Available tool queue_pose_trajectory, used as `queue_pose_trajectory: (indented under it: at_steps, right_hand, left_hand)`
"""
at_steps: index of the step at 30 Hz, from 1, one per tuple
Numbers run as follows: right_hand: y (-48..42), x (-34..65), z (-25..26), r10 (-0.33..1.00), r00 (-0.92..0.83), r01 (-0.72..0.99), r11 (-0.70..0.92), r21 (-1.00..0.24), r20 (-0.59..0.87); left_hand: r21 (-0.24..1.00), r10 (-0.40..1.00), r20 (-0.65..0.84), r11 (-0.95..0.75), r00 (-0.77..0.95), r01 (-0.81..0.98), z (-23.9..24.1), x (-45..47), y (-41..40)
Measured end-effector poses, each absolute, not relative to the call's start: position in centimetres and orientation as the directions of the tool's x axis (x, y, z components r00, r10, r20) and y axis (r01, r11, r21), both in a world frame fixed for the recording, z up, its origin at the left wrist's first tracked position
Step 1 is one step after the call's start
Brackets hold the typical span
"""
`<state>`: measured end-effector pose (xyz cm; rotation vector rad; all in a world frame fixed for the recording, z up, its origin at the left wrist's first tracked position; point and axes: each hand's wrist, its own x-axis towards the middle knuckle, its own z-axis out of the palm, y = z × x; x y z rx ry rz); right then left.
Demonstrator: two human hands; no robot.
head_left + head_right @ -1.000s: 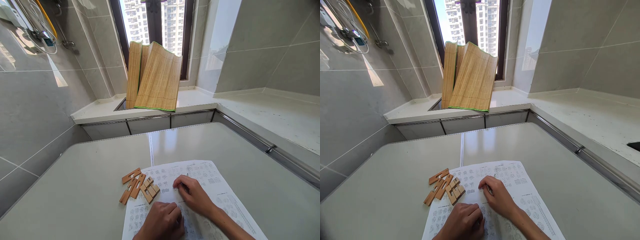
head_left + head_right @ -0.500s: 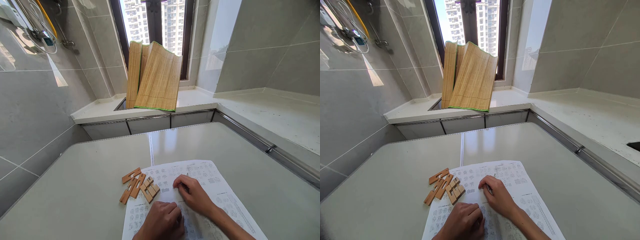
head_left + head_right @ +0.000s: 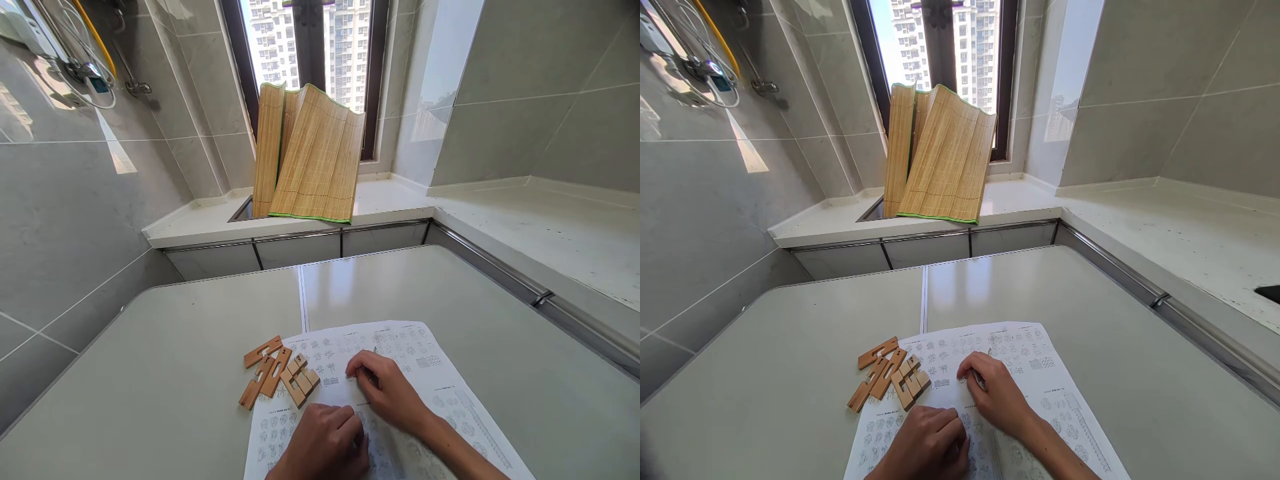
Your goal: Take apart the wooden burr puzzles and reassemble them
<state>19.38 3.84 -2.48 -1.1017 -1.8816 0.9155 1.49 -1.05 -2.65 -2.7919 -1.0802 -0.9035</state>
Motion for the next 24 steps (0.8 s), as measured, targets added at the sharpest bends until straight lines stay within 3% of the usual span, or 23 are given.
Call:
queue_pose_trajectory:
  at_steps: [24]
  right_hand:
    - [3.81,19.37,-2.71,0.899,-0.353,0.354,0.386,-0.852,0.261]
  left_hand:
    - [0.199,0.606,0.540,-0.766,0.584,0.612,-2.95,1.53,-0.95]
